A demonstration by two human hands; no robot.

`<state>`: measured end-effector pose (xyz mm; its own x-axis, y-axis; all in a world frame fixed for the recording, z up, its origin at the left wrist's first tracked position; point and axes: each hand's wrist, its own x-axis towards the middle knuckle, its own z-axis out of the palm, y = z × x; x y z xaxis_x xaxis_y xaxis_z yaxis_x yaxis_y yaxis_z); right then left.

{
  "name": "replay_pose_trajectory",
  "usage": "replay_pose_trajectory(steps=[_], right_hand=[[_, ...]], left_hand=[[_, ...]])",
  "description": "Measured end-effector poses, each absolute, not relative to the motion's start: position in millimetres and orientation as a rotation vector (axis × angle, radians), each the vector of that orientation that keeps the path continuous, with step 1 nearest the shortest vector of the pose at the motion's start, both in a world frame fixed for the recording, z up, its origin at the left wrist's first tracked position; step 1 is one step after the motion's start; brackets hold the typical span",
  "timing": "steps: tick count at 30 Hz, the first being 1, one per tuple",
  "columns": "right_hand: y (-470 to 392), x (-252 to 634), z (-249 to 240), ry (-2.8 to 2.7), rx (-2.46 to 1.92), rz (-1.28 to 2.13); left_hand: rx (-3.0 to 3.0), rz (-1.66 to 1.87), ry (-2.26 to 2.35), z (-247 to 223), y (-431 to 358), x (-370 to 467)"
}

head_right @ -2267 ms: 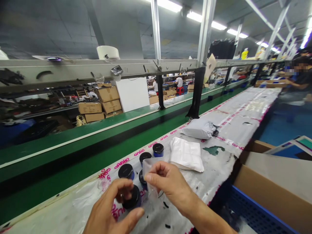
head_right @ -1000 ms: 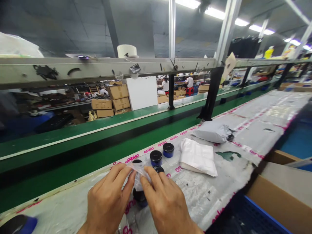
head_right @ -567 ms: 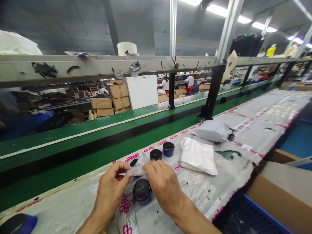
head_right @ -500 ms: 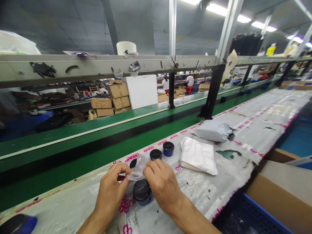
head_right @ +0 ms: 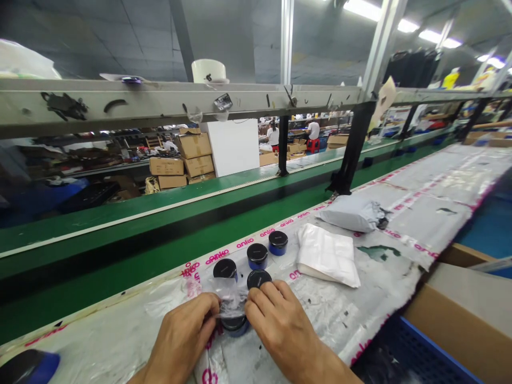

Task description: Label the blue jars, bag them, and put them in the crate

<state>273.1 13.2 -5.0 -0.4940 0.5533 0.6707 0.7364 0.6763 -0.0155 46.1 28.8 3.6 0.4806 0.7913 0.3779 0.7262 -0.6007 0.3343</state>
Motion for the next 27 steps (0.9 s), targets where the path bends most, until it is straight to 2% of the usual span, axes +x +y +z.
replay_pose_trajectory(steps=[10, 17, 21, 27], right_hand=[[-3.4, 274.4, -21.3, -2.258, -0.92, -0.434], [-1.0, 270.0, -34.5, -2.401, -1.014, -0.429], [3.3, 266.2, -29.0, -2.363, -1.085, -0.24], [-4.2, 263.7, -10.2, -2.009, -1.204, 0.388]], left_hand=[[3.117, 0.85, 0.964, 3.5, 27.2, 35.9], [3.101, 0.513, 1.117, 4.0, 24.9, 44.3], [2.872, 0.498, 1.139, 8.4, 25.8, 45.4], [2.172, 0.606, 1.276, 22.6, 26.3, 46.0]])
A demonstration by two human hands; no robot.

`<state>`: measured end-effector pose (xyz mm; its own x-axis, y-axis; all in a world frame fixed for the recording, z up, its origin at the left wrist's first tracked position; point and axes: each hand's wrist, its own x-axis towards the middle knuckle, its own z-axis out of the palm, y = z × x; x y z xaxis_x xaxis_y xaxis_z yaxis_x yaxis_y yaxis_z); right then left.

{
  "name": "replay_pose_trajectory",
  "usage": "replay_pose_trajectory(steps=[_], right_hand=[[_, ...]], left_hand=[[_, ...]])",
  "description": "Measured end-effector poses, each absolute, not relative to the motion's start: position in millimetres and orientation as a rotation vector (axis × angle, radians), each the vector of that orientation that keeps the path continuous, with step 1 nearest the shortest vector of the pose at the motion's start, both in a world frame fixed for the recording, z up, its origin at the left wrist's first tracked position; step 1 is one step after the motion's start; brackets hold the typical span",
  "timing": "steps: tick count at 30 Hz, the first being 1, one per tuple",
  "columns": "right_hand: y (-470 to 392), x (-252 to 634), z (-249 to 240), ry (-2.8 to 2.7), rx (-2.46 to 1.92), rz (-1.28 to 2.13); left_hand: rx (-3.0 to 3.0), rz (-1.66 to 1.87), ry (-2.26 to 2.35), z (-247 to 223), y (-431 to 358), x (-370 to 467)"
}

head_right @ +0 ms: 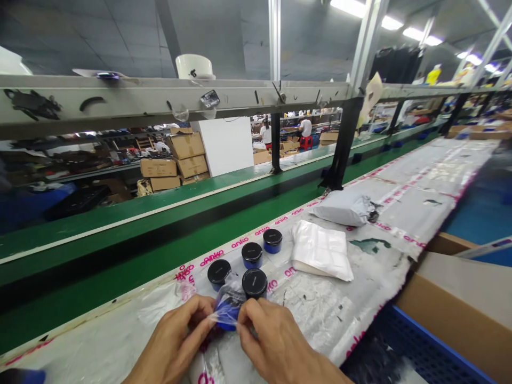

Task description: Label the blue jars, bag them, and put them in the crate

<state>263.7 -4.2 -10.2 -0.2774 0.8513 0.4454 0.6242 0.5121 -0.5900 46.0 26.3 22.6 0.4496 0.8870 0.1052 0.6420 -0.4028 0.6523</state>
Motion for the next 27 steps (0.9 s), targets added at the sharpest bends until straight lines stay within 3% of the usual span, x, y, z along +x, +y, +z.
replay_pose_trajectory(steps=[4, 7, 16, 21, 27], right_hand=[[-7.1, 255.7, -11.1, -1.743, -1.259, 0.797], [-5.1, 251.0, -11.8, -1.628, -1.285, 0.883], [3.7, 262.6, 15.5, -1.819, -1.277, 0.063], [-2.8, 263.9, 21.1, -1.899, -1.098, -0.126], [-7.9, 255.9, 17.4, -2.137, -1.002, -0.175]], left_hand=[[2.056, 0.682, 1.492, 23.4, 18.2, 56.1], [2.152, 0.693, 1.632, 20.7, 13.1, 62.0], [2.659, 0.815, 1.534, 39.9, 16.2, 50.4], [2.662, 0.869, 1.524, 42.8, 16.8, 52.3], [2.139, 0.879, 1.485, 59.9, 13.5, 61.7]])
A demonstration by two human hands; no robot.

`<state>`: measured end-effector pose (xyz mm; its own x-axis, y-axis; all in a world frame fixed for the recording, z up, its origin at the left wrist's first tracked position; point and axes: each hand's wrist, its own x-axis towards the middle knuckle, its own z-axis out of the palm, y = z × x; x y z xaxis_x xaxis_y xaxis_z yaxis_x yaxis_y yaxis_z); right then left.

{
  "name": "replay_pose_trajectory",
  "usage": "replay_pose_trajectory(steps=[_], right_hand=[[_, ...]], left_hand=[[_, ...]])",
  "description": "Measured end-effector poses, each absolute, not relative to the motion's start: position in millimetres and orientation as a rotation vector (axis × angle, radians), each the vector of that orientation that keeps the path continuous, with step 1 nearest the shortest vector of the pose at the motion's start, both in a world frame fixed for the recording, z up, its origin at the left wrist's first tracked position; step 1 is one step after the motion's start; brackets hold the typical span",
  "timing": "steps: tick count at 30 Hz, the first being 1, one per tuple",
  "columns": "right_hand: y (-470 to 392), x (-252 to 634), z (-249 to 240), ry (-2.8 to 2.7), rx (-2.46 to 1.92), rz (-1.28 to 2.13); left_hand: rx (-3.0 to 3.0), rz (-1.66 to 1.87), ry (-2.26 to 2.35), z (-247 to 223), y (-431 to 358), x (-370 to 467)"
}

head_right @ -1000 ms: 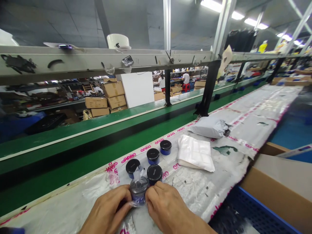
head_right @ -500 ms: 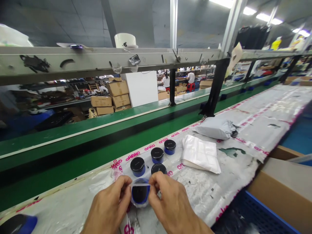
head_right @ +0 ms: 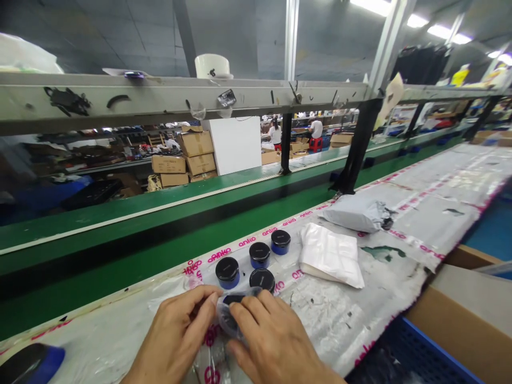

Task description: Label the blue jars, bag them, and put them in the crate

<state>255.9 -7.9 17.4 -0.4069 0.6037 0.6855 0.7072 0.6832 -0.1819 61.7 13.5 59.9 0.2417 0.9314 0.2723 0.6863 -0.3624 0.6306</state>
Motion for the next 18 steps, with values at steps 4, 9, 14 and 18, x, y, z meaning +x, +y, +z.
replay_pose_trajectory(steps=[4, 9, 14, 18], right_hand=[[-8.3, 256.3, 16.9, -2.079, -0.913, 0.03], [-13.3, 260.8, 33.9, -1.957, -0.77, 0.141], [-13.8, 260.3, 36.5, -1.846, -0.82, 0.187], [-13.9, 261.3, 34.0, -1.818, -0.864, 0.295]], left_hand=[[1.978, 0.957, 1.642, 63.5, 25.0, 29.9], [2.428, 0.554, 1.895, 41.5, 45.7, -17.2], [2.379, 0.41, 1.812, 37.0, 55.4, -18.7], [1.947, 0.754, 1.606, 63.1, 53.3, -16.3]])
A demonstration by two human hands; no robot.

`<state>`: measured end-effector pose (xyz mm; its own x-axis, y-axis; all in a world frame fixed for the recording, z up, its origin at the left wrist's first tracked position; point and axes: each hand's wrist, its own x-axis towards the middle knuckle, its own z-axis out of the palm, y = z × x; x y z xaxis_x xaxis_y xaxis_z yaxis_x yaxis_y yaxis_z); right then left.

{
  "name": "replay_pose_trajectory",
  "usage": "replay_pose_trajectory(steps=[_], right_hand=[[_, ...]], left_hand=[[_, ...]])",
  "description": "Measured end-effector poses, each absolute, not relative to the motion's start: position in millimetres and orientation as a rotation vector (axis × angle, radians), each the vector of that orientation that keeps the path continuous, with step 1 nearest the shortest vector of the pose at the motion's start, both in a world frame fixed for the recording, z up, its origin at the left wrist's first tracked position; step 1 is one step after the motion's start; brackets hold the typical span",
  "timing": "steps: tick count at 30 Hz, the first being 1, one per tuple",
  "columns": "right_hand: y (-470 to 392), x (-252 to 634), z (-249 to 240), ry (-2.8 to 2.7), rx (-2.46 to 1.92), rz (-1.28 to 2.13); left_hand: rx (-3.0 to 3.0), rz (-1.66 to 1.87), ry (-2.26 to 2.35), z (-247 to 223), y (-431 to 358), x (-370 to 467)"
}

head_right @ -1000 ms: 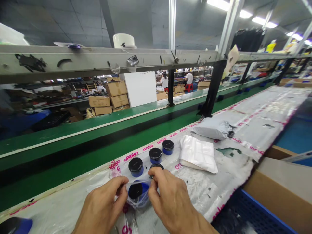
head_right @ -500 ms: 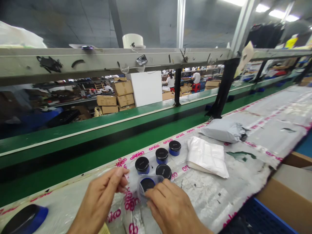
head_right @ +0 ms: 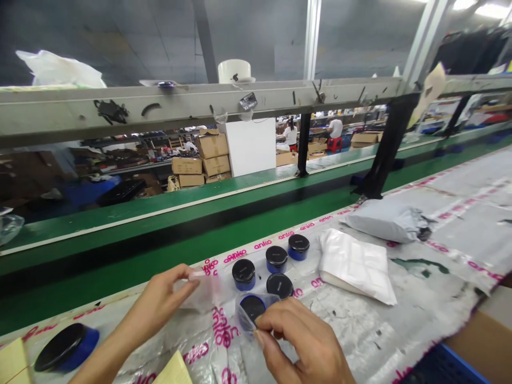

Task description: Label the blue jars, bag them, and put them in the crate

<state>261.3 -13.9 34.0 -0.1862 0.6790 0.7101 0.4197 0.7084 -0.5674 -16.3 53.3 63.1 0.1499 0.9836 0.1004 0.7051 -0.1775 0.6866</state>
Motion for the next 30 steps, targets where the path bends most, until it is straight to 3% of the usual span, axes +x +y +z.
replay_pose_trajectory(steps=[4, 11, 16, 21, 26, 30], right_hand=[[-12.9, 255.5, 36.3, -1.657, -1.01, 0.566], [-12.5, 232.0, 37.6, -1.359, -1.005, 1.152], [-13.8, 228.0, 44.1, -1.226, -0.871, 1.269], [-11.4, 241.7, 55.3, -0.954, -0.885, 1.245], [-2.0, 264.6, 61.9, -0.936, -0.892, 1.114], [0.3, 271.3, 71.3, -0.932, -0.749, 1.22]], left_hand=[[1.398, 1.043, 1.237, 86.5, 41.6, 0.7], [1.0, 1.29, 0.933, 100.0, 28.9, 63.0], [0.883, 1.341, 0.876, 103.6, 30.8, 92.0], [1.047, 1.306, 1.029, 102.9, 36.1, 103.5], [1.756, 1.704, 1.403, 110.4, 25.6, 111.6], [1.932, 1.133, 1.097, 125.7, 12.1, 129.7]])
